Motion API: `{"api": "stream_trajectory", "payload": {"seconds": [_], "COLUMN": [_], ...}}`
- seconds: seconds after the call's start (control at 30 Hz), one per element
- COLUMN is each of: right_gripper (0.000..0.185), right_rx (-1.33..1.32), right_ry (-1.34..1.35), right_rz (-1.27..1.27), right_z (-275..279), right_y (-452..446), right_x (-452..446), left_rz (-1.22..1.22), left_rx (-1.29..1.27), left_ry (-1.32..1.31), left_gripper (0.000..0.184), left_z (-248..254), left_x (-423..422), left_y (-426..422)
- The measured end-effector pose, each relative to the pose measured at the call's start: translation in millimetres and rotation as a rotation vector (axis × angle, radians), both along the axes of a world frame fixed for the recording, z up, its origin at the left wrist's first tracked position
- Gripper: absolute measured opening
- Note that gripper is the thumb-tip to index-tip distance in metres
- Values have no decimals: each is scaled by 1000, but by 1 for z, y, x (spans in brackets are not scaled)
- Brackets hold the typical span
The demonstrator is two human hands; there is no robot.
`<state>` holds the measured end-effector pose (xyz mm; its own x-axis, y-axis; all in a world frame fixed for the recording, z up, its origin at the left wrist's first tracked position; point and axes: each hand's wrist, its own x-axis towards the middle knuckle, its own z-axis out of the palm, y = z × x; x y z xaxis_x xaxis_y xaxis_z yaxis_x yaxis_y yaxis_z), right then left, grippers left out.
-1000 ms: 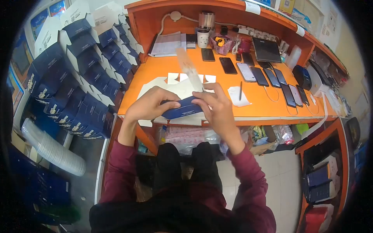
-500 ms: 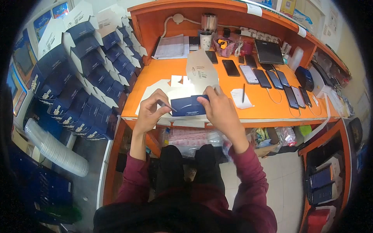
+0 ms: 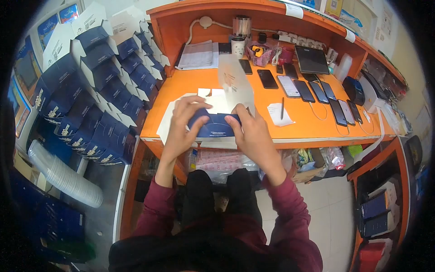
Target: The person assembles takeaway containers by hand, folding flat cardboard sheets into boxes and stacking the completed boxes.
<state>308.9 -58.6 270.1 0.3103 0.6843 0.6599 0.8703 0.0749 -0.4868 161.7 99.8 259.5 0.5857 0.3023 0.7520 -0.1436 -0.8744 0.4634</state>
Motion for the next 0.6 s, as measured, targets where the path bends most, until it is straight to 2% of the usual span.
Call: {"api": "stream_trajectory", "payload": {"seconds": [0.07, 0.1, 0.2, 0.33, 0.43, 0.53, 0.57, 0.6], "right_gripper": [14, 12, 16, 29, 41, 49, 58, 59], "right_rx": [33, 52, 139, 183, 134, 312, 334, 363], "right_ry": [-22, -16, -28, -97, -100, -30, -96, -121], "right_rz": [22, 41, 51, 21, 46, 157, 230, 216], "right_z": [4, 7, 8, 19, 22, 19, 13, 19], "right_y": [-1, -2, -5, -4, -6, 7, 14, 17], "right_x": [-7, -11, -15, -31, -32, -36, -27, -29], "left_rz": [2, -74, -108, -85, 31, 216, 275, 331], "left_rx": [127, 141, 100, 323, 570, 740, 820, 896], "left_ry": [148, 167, 108, -103, -114, -203, -252, -302], "left_gripper": [25, 32, 34, 46, 42, 38, 37, 36], "left_z": [4, 3, 10, 19, 33, 59, 77, 96], "left_x": [-3, -1, -9, -12, -22, -37, -43, -50], "left_y": [-6, -5, -5, -13, -21, -31, -29, -24]}}
